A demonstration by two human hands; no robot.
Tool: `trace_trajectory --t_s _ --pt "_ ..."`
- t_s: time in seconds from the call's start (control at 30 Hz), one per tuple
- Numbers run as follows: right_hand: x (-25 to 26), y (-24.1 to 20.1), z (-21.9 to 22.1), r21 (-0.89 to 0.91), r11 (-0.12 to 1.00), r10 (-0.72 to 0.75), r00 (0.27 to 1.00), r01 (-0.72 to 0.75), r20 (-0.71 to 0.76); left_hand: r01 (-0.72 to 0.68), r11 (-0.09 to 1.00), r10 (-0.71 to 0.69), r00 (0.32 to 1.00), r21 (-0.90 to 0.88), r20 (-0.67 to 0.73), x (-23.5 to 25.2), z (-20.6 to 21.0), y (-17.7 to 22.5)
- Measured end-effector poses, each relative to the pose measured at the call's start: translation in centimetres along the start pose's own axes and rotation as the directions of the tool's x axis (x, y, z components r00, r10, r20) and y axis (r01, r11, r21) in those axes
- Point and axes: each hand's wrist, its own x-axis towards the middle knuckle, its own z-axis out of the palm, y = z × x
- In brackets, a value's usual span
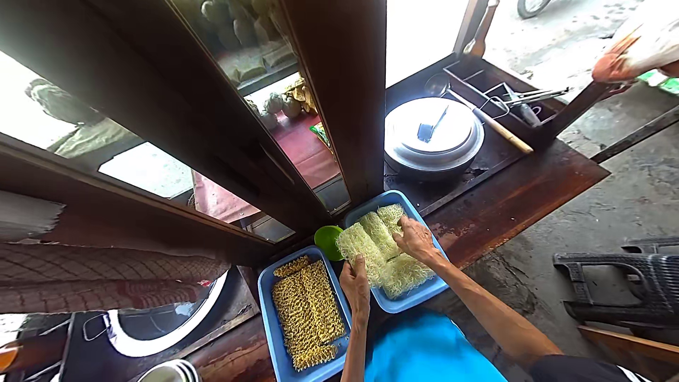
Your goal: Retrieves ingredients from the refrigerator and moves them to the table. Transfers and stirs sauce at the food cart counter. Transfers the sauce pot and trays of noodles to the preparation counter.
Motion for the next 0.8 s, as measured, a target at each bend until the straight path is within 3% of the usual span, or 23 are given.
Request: trace_trajectory --t_s 0.1,0.23,0.4,0.7,0.8 --pt "-0.1 0.0 0.3 -0.01 0.999 0.044 0.982 -0.043 0.184 0.024 0.999 -0.024 0.999 -0.025 -0.027 -0.4 -0.5 -0.4" --pt "0.4 1.8 0.9 0.126 0.992 -0.048 0.982 0.025 0.185 0.03 0.998 -0.032 0.998 -0.053 -0.045 -0.8 -0.8 -0.7" --pt "-1.5 4.1 -0.3 -0.169 0.948 -0.211 0.931 0.27 0.298 0.026 0.995 -0.03 0.999 -0.091 -0.046 -1.1 -1.2 -0.7" --pt "-1.5 5.5 -0.4 -0.227 0.888 -0.322 0.893 0.4 0.316 0.02 0.994 -0.025 0.998 -0.111 -0.051 -1.0 -1.6 -0.8" --pt "-1.4 5.7 -0.7 -0.122 0.94 -0.289 0.934 0.319 0.211 0.014 0.993 -0.021 0.998 -0.116 -0.059 -1.1 -1.7 -0.9"
